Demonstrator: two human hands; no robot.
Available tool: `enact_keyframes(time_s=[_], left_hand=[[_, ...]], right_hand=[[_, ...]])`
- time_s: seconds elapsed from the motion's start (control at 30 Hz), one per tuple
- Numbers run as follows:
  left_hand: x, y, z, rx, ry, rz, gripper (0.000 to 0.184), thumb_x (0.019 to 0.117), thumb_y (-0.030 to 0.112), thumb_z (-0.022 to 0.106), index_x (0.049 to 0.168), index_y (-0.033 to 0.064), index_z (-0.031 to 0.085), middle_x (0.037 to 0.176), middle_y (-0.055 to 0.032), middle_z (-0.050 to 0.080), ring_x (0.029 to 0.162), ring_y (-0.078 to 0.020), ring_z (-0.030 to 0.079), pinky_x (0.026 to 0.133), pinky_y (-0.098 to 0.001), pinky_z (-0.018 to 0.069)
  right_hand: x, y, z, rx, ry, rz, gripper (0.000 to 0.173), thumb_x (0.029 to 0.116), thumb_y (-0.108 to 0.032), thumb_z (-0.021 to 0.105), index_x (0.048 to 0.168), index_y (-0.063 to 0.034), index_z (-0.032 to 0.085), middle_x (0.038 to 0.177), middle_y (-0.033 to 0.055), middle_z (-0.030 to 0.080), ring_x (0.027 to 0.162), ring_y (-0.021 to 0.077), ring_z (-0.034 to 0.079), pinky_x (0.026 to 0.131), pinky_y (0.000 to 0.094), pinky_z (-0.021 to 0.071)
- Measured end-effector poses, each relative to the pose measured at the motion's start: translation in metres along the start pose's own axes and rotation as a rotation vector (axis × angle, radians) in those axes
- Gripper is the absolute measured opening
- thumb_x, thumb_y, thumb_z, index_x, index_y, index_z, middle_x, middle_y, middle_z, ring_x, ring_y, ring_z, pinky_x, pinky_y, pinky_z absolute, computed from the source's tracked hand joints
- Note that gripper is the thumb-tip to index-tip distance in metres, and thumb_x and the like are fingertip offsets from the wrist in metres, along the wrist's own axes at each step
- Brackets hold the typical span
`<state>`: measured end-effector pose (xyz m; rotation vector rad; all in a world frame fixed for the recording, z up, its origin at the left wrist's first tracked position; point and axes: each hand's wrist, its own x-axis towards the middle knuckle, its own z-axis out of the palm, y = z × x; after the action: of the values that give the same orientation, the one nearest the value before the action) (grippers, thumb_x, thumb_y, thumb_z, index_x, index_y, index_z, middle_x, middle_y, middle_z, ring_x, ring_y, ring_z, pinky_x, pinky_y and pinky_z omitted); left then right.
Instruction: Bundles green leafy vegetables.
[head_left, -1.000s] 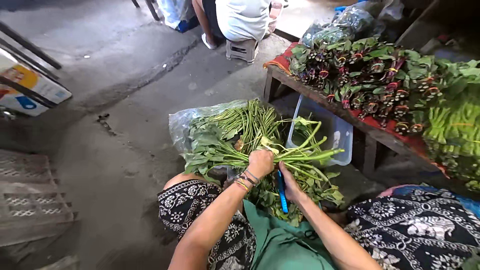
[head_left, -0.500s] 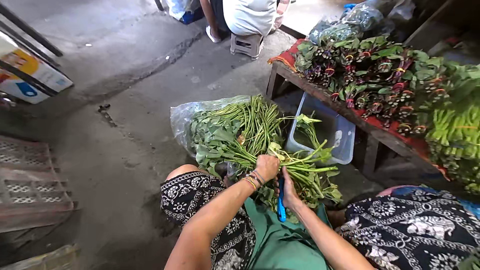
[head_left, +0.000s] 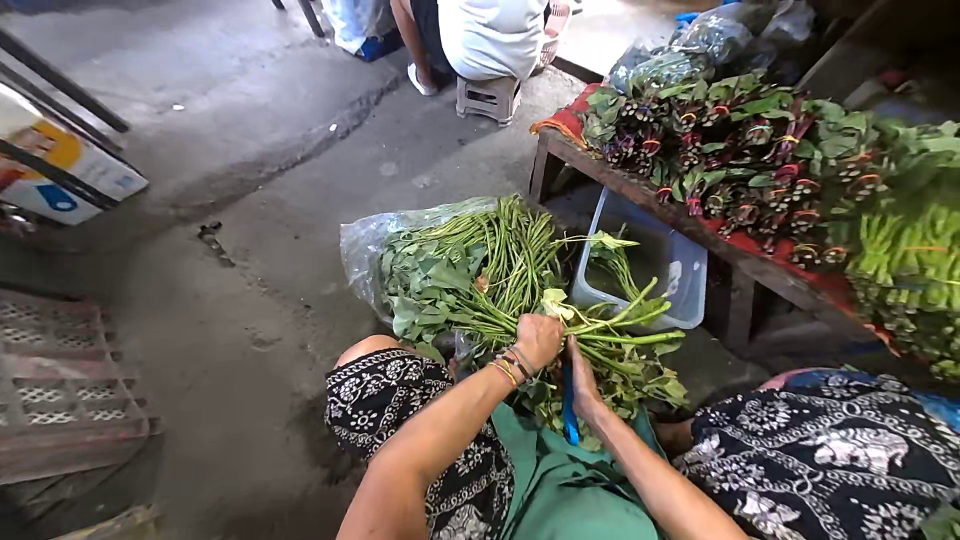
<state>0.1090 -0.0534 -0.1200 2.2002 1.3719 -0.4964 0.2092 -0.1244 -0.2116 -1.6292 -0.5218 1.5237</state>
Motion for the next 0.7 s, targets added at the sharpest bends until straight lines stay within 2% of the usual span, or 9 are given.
enact_keyframes(time_s=[0.13,0.23,0.43,0.53,0.6,0.63,0.7], left_hand=[[-0.001,0.000,-0.003,0.009,0.025,0.028,0.027,0.1021,0.004,0.048,0.123,-0.0060,0.060,0.116,-0.0277,0.066,0.109,-0.0455,0.065,0.086,-0.0604,0.0512],[0.001,-0.003,-0.007,0.037,0.049,0.043,0.026,0.1023,0.003,0.046,0.121,-0.0063,0.062,0.115,-0.0274,0.067,0.108,-0.0453,0.065,0.087,-0.0601,0.0508],[0.004,-0.007,-0.002,0.147,0.085,0.044,0.024,0.1009,-0.004,0.044,0.114,-0.0110,0.063,0.112,-0.0292,0.066,0.107,-0.0452,0.065,0.090,-0.0590,0.0483],[0.003,-0.005,0.000,0.139,0.055,0.049,0.024,0.1014,-0.003,0.044,0.114,-0.0100,0.063,0.113,-0.0295,0.066,0.108,-0.0460,0.064,0.091,-0.0605,0.0476],[0.004,-0.002,-0.001,0.143,0.029,0.054,0.024,0.1017,-0.002,0.045,0.116,-0.0089,0.063,0.114,-0.0289,0.066,0.108,-0.0458,0.064,0.089,-0.0603,0.0482],[0.004,-0.002,0.000,0.151,0.042,0.072,0.025,0.1021,-0.001,0.044,0.117,-0.0086,0.062,0.113,-0.0288,0.066,0.107,-0.0458,0.064,0.089,-0.0600,0.0488],[0.006,-0.008,-0.001,0.146,0.096,0.105,0.027,0.1033,0.000,0.042,0.120,-0.0074,0.062,0.111,-0.0281,0.067,0.106,-0.0455,0.065,0.089,-0.0595,0.0490]], right_hand=[[-0.003,-0.006,-0.003,-0.015,-0.030,0.010,0.061,0.1097,-0.055,0.029,0.069,-0.0139,0.047,0.051,-0.0026,0.039,0.040,0.0091,0.034,0.039,0.0252,0.0321],[0.002,-0.009,-0.007,-0.126,-0.012,-0.040,0.062,0.1097,-0.054,0.030,0.067,-0.0123,0.047,0.049,-0.0027,0.037,0.038,0.0092,0.033,0.037,0.0260,0.0318],[0.011,-0.002,-0.013,-0.357,0.036,-0.118,0.065,0.1093,-0.053,0.030,0.067,-0.0091,0.052,0.053,-0.0004,0.041,0.044,0.0127,0.039,0.046,0.0319,0.0370],[0.009,-0.005,-0.016,-0.394,0.041,-0.090,0.070,0.1081,-0.059,0.028,0.068,-0.0072,0.054,0.055,0.0012,0.044,0.047,0.0144,0.042,0.049,0.0340,0.0392],[0.003,-0.013,-0.014,-0.255,0.013,0.000,0.067,0.1084,-0.058,0.030,0.069,-0.0082,0.051,0.054,0.0002,0.041,0.044,0.0123,0.037,0.044,0.0301,0.0353],[0.001,-0.017,-0.013,-0.130,-0.033,0.073,0.065,0.1084,-0.059,0.028,0.067,-0.0124,0.046,0.050,-0.0022,0.038,0.038,0.0090,0.034,0.038,0.0253,0.0319],[0.001,-0.021,-0.016,0.111,-0.150,0.261,0.065,0.1043,-0.069,0.021,0.065,-0.0195,0.038,0.046,-0.0047,0.034,0.033,0.0075,0.032,0.034,0.0232,0.0318]])
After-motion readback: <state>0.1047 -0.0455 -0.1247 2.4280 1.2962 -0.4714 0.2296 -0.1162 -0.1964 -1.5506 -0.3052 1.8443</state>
